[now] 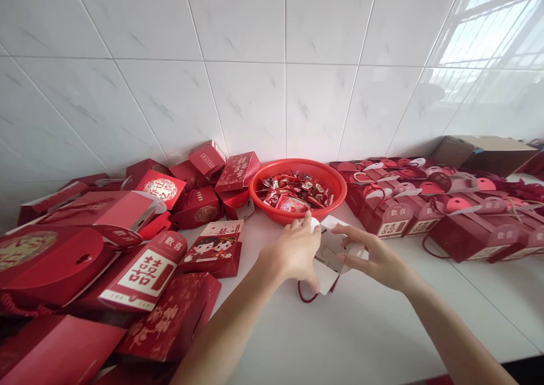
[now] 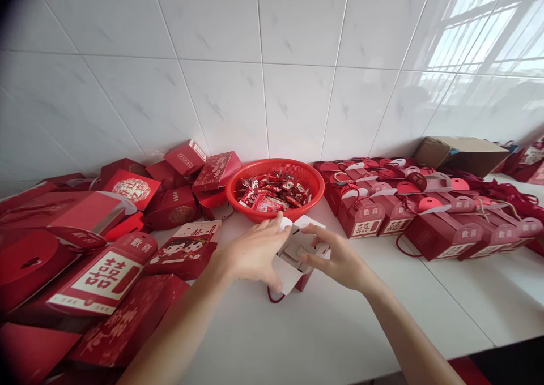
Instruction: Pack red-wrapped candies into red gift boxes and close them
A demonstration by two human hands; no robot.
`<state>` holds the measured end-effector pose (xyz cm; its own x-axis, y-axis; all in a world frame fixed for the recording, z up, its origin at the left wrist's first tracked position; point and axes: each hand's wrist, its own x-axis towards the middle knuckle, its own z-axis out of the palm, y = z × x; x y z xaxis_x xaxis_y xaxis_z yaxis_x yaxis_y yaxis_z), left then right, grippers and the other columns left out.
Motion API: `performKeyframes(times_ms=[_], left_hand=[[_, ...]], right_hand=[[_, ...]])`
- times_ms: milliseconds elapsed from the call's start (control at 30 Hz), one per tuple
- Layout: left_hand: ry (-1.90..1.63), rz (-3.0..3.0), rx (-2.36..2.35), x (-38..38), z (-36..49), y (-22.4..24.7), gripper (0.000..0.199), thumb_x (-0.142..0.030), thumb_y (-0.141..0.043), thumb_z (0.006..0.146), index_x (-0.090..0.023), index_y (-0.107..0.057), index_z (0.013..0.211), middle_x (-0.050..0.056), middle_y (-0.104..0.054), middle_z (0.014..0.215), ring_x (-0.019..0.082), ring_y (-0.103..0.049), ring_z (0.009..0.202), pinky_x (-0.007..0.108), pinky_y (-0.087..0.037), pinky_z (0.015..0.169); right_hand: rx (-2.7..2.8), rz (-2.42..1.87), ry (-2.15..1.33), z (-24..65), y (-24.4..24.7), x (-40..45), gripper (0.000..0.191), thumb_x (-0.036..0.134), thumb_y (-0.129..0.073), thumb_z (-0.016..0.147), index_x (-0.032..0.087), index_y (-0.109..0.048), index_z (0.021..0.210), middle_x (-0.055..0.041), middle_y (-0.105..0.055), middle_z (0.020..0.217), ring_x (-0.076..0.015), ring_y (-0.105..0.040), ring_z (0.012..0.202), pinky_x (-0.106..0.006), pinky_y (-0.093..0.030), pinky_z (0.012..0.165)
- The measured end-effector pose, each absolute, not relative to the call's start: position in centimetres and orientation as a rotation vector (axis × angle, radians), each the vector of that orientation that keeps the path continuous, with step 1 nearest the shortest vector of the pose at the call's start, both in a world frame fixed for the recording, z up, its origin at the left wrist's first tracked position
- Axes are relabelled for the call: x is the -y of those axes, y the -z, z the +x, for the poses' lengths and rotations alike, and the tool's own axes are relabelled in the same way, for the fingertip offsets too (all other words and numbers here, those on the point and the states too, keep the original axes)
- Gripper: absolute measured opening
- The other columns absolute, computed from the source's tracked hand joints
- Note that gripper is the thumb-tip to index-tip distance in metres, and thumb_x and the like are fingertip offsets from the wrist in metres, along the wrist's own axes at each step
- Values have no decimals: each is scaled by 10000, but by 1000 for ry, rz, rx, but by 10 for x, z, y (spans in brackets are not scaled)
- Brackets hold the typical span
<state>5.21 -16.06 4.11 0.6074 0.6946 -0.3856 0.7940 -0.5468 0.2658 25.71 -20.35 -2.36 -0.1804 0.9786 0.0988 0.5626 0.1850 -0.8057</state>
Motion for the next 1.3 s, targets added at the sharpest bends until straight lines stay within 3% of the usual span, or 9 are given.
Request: performKeyframes(times_ms=[133, 267, 400, 467, 667, 933, 1033, 1167, 1300], left_hand=[[315, 2471, -1293, 172, 64, -40, 1105, -394, -898, 564, -38, -405, 1486, 319, -275, 1599, 494, -65, 1518, 592, -206, 1203], [318, 2512, -1318, 178, 72, -38, 931, -477, -841, 646, -56, -519, 1411, 274, -438, 1532, 520, -63, 1509, 620, -180, 1188], [340, 2535, -1391, 178, 74, -40, 674, -455, -789, 730, -69, -630, 1260, 247, -592, 1379, 460, -345, 1427, 500, -327, 1123], [313, 2538, -1442, 179, 73, -40, 598, -443, -785, 739, -73, -651, 1188, 242, -633, 1290, 413, -475, 1306, 466, -380, 1061], [222, 2518, -1543, 179, 63, -33, 424, -266, -709, 772, -147, -606, 1166, 200, -589, 1303, 351, -518, 1245, 426, -432, 988], [14, 2504, -1592, 178, 36, -15, 563, -22, -522, 736, -153, -568, 1282, 189, -435, 1531, 367, -299, 1476, 549, -372, 1124], [-168, 2545, -1546, 184, 27, -1, 518, -21, -507, 734, -182, -645, 1207, 148, -413, 1569, 354, -274, 1499, 604, -286, 1184], [-486, 2485, -1515, 199, 23, 21, 492, -37, -402, 855, -185, -652, 1252, 102, -442, 1569, 255, -269, 1521, 511, -227, 1253], [-734, 2337, -1509, 211, 23, 39, 402, -300, -415, 1002, -191, -589, 1348, 103, -457, 1562, 244, -325, 1500, 488, -266, 1252]], right_hand=[[1688, -1372, -1024, 268, 23, 200, 550, 512, -698, 797, 212, -658, 1257, -97, -716, 1077, -275, -677, 987, -384, -588, 749], [1509, -1318, -1143, 273, 27, 194, 536, 461, -772, 717, 215, -698, 1188, -100, -727, 1072, -278, -684, 971, -358, -583, 704], [1385, -1272, -1096, 268, 36, 188, 394, 401, -776, 698, 237, -719, 1051, -103, -586, 1442, -323, -599, 1236, -402, -570, 866], [1383, -1261, -1097, 266, 40, 187, 336, 387, -738, 732, 243, -711, 1035, -93, -531, 1505, -321, -560, 1301, -416, -549, 927], [1439, -1288, -1084, 256, 47, 193, 449, 489, -702, 773, 257, -664, 1155, -104, -527, 1506, -324, -577, 1288, -432, -551, 939], [1635, -1301, -931, 227, 67, 211, 559, 630, -551, 900, 297, -564, 1348, -79, -318, 1642, -309, -267, 1521, -522, -340, 1177], [1664, -1288, -891, 222, 75, 216, 564, 622, -513, 933, 307, -519, 1401, -67, -230, 1675, -291, -153, 1554, -533, -273, 1210], [1695, -1298, -859, 221, 80, 221, 571, 593, -520, 947, 310, -474, 1441, -59, -166, 1692, -289, -98, 1562, -550, -234, 1224], [1686, -1279, -862, 222, 80, 222, 582, 583, -520, 952, 312, -454, 1464, -62, -181, 1688, -283, -114, 1561, -546, -243, 1223]])
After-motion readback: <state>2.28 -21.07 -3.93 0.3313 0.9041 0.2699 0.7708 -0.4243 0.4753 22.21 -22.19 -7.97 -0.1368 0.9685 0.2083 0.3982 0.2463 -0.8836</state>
